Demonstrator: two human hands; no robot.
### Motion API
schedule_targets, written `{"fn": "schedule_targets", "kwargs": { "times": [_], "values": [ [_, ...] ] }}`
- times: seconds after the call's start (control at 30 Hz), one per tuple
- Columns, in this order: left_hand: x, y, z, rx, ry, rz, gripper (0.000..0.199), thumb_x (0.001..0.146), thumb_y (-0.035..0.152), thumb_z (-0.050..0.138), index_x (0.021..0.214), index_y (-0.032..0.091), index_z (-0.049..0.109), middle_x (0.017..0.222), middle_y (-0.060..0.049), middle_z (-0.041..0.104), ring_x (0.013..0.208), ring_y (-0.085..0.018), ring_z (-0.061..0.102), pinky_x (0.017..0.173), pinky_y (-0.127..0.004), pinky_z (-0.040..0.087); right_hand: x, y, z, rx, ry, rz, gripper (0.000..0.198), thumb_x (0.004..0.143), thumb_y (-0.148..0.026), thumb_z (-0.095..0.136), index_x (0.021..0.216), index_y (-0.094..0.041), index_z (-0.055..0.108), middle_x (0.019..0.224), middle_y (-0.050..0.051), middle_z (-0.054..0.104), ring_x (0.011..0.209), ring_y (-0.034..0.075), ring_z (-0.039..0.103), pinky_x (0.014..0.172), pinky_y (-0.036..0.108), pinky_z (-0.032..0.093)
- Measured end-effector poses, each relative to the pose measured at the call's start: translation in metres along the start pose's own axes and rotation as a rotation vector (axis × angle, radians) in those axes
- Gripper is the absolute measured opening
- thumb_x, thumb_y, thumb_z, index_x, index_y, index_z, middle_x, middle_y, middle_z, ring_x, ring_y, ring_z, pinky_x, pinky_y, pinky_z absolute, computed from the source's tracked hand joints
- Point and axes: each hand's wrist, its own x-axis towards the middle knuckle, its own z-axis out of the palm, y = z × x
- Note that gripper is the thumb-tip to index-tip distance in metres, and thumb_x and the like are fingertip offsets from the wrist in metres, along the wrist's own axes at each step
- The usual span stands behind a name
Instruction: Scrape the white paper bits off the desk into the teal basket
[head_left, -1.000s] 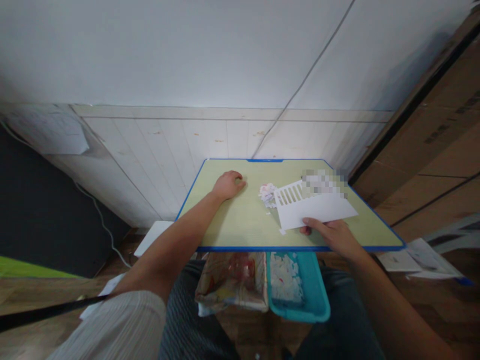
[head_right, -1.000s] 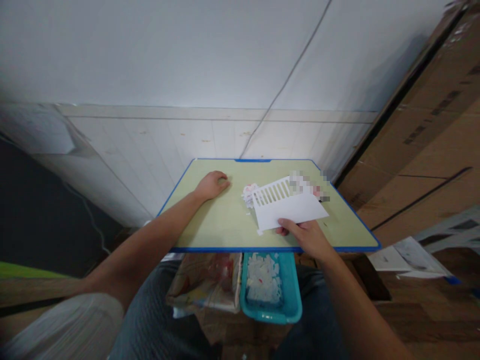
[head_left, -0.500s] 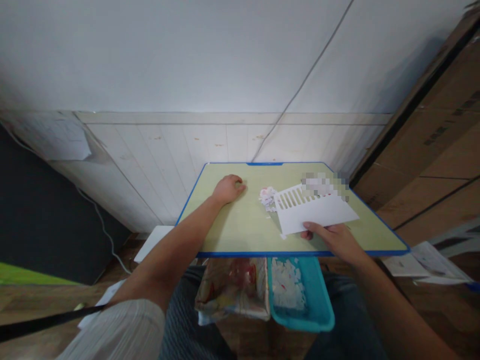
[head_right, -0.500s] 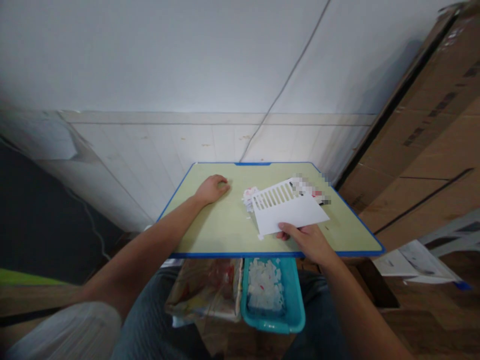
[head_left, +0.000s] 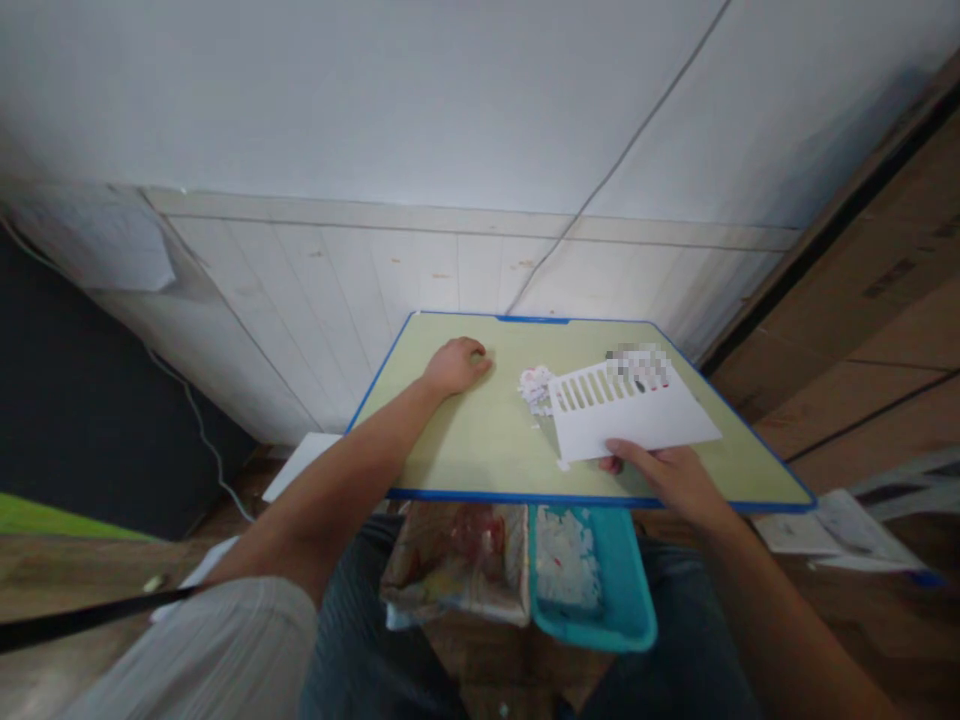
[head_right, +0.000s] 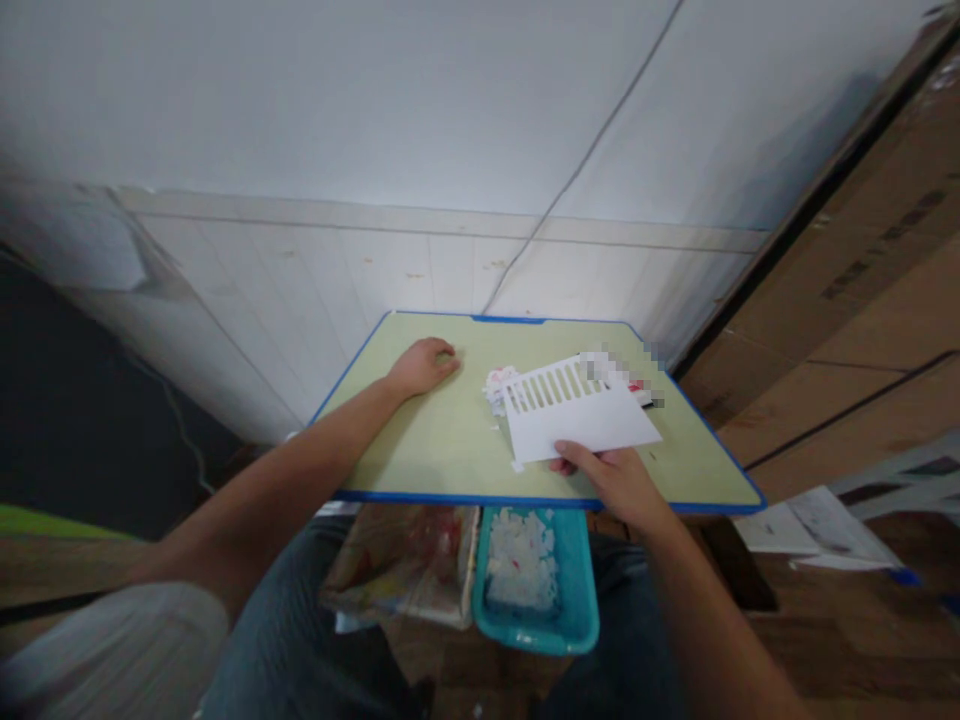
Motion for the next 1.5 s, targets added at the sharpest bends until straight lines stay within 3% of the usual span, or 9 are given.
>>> {"fn": "schedule_targets", "kwargs": {
  "times": [0.47,0.97,1.5],
  "values": [
    [0.0014,0.0017,-0.001,0.006,-0.01,0.021,0.041,0.106,0.043,0.07,0.13,0.018,0.091,0.148,-0.019,0.088,0.142,-0.039,0.08,0.131,-0.052,0.06,0.0013,-0.0004,-0.0033,0.068,-0.048,-0.08,0.059,0.094,-0.078,0.089,0.068,-0.027,0.081,0.076,0.011,0.085,0.079,0.033,0.082,0.088,0.048,0.071],
    [0.003,-0.0021,0.0007,-0.016,0.01,0.024,0.038,0.105,0.042,0.073,0.128,0.019,0.092,0.146,-0.018,0.088,0.141,-0.039,0.08,0.131,-0.05,0.059,-0.0027,-0.0048,-0.0037,0.067,-0.041,-0.056,0.053,0.097,-0.071,0.088,0.066,-0.029,0.08,0.08,0.011,0.086,0.08,0.033,0.082,0.084,0.048,0.072],
    [0.0045,-0.0044,0.0037,-0.006,0.011,0.029,0.038,0.104,0.043,0.071,0.128,0.02,0.091,0.147,-0.018,0.088,0.142,-0.038,0.079,0.131,-0.051,0.059,-0.0064,-0.0027,-0.0042,0.041,-0.013,-0.071,0.051,0.098,-0.068,0.09,0.066,-0.029,0.081,0.077,0.01,0.086,0.085,0.034,0.083,0.098,0.051,0.071]
  ]
}}
